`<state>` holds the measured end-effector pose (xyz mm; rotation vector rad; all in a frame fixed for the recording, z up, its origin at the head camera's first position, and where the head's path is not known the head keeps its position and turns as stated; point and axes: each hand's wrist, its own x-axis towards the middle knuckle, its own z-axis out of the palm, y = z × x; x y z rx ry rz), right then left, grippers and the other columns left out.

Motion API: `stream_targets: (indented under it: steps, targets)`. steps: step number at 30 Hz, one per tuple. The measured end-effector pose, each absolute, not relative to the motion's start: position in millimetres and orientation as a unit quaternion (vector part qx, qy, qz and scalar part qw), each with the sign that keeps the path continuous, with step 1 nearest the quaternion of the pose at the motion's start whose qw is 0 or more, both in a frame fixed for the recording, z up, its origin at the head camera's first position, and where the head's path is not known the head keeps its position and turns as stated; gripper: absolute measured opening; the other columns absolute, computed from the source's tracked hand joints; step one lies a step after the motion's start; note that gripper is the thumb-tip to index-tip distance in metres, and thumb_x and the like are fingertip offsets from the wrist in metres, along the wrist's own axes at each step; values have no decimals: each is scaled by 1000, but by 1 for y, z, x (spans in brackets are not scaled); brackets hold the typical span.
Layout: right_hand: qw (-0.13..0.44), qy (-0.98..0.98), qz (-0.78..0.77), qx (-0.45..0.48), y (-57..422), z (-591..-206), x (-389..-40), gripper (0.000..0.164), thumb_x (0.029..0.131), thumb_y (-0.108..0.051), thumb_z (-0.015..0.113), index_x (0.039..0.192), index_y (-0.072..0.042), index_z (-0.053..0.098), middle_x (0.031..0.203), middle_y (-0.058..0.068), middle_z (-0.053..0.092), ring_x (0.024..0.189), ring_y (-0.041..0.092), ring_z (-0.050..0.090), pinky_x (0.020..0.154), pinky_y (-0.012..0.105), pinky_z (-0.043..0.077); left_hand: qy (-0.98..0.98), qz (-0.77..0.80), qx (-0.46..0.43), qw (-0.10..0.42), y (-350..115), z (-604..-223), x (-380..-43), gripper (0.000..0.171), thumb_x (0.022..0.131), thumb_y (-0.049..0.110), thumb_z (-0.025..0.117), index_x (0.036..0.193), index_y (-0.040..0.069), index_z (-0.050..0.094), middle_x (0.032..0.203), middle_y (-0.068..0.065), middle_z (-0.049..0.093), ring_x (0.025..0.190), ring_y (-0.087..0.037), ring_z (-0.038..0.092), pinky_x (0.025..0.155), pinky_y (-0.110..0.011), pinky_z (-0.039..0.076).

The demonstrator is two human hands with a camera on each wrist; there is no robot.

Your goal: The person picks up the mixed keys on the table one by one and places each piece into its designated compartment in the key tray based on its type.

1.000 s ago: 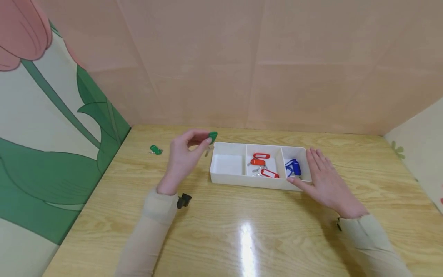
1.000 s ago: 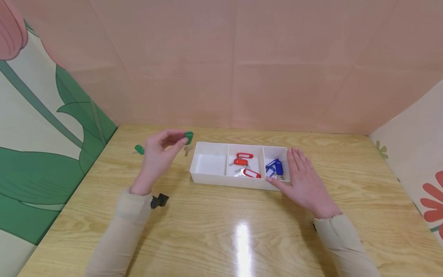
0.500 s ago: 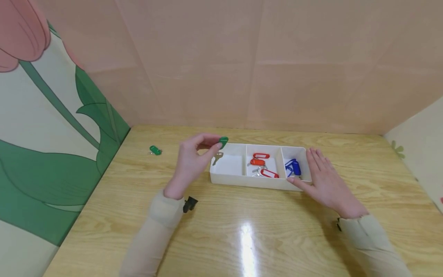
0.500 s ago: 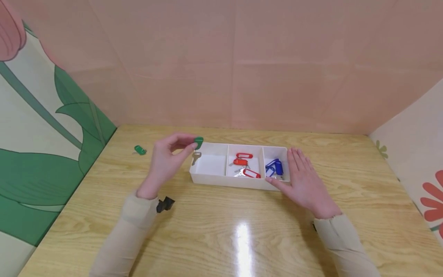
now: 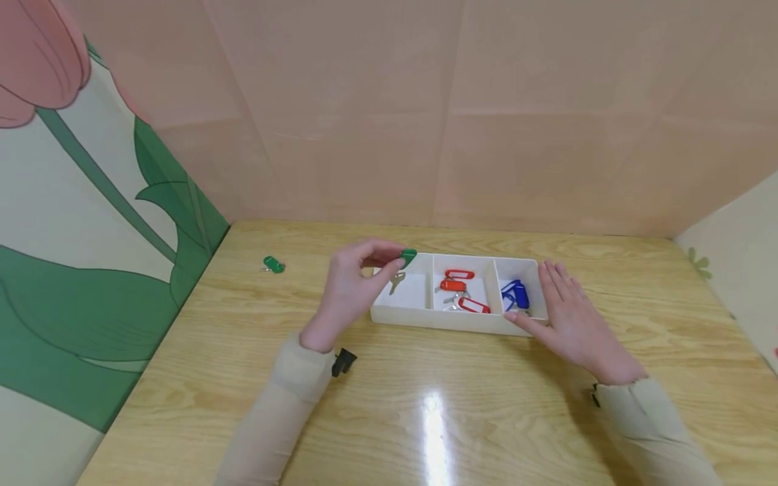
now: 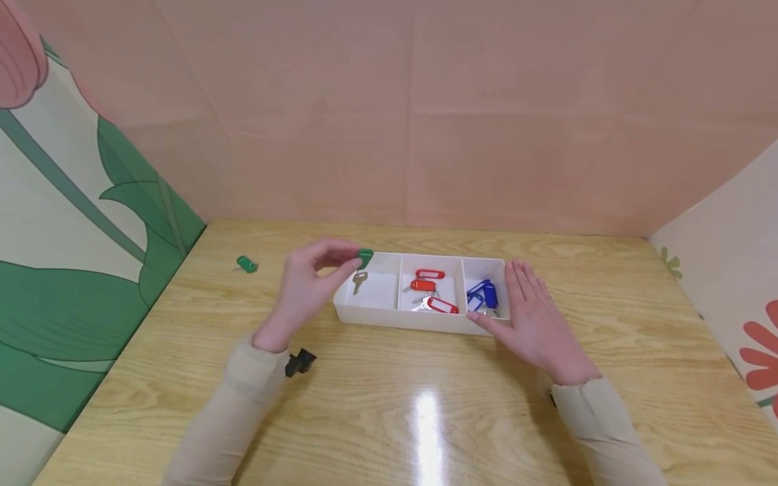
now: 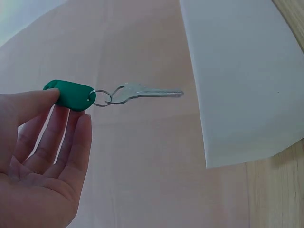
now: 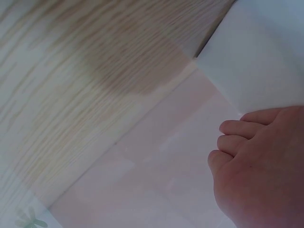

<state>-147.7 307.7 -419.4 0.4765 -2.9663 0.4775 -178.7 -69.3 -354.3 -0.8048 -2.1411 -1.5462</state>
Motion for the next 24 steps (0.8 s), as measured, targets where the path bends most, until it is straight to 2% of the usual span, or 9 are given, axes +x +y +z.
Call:
stream_targets:
  steps: [12,19,24]
  targets:
    - [49,-974,159,156,307,-418,-148,106,96,-60,61,160,4,6,166,24,4,153,32,-6,121,56,4,-774,-554,-259,165,-66,-362,-182,18,92,5,77,109,9,76,102,2,74,88,-9,69,77,-31,60]
    - [39,-975,157,153,307,-417,-147,107,96,-61,61,161,2,3,166,25,3,153,32,-8,122,50,-1,-779,-555,-246,156,-66,-363,-184,17,92,6,77,108,8,76,100,2,74,88,-9,69,78,-35,60]
    - [43,-974,159,154,307,-418,-147,107,96,-60,62,161,2,4,166,24,3,153,32,-7,122,50,-1,-786,-552,-238,146,-66,-367,-189,17,92,6,77,109,9,76,100,2,74,88,-10,69,78,-36,60]
